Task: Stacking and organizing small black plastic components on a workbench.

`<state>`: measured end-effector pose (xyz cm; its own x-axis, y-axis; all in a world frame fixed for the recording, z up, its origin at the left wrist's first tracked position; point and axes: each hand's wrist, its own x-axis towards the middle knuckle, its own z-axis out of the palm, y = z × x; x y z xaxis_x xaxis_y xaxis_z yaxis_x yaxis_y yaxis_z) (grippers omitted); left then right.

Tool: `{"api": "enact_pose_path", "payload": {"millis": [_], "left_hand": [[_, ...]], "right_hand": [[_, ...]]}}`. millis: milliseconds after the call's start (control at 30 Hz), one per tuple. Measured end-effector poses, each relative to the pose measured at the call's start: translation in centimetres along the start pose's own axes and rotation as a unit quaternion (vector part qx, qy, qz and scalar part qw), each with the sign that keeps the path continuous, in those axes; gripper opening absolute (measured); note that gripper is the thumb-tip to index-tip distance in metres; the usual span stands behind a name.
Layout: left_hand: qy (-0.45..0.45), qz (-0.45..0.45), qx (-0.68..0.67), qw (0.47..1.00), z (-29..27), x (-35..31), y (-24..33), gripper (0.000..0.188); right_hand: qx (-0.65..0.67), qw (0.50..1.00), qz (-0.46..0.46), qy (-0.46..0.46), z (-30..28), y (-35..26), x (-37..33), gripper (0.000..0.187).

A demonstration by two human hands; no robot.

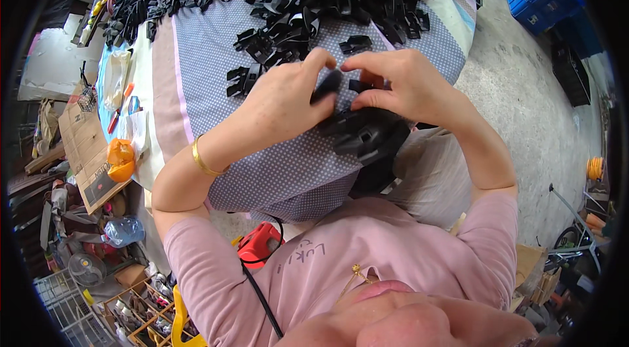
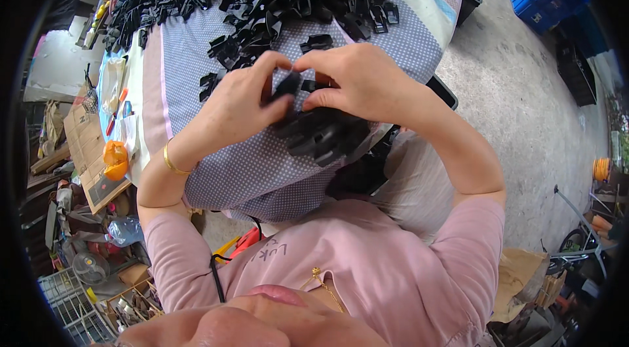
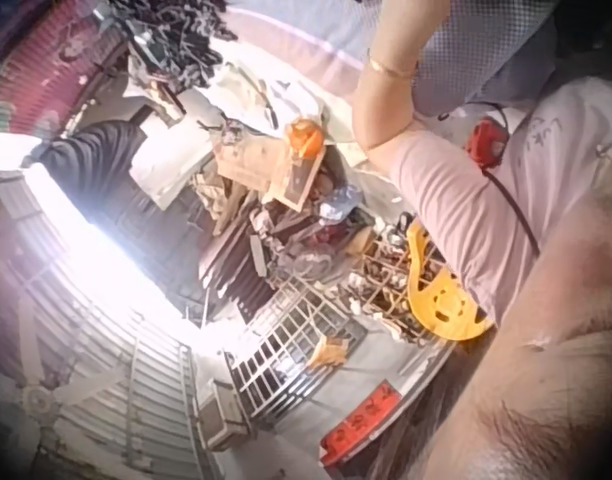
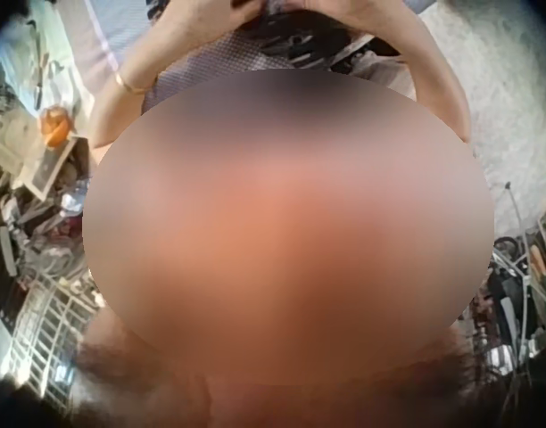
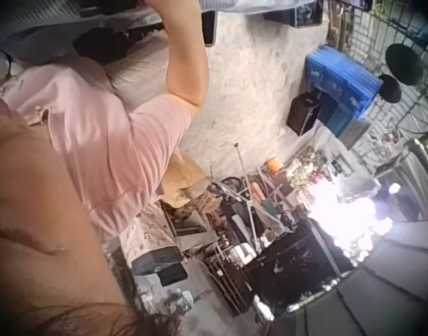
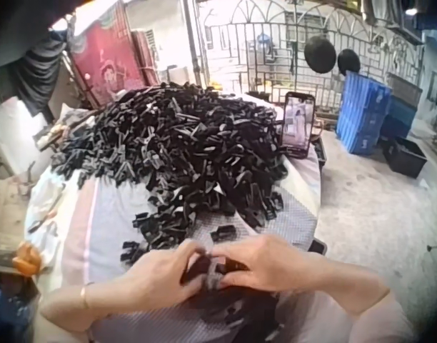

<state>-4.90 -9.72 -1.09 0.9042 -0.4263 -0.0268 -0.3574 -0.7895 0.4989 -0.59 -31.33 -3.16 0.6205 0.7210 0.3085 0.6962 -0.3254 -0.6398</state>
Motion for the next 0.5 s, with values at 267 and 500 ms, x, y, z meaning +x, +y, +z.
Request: {"api": "enact_pose_path", "payload": {"millis": [267, 500], "left_hand": [[-0.048, -0.181, -0.311, 0.932, -0.2, 1.3, -0.5, 0.034], [0.068, 0.015, -0.012, 0.997, 0.4, 0.4, -1.4, 0.029]], "right_hand": [[-0.152, 0.987, -0.023, 0.035, -0.4, 1.2, -0.3, 0.024], [-0.071, 0.994, -0.009, 0.079, -0.6, 0.7, -0.4, 0.029]]}}
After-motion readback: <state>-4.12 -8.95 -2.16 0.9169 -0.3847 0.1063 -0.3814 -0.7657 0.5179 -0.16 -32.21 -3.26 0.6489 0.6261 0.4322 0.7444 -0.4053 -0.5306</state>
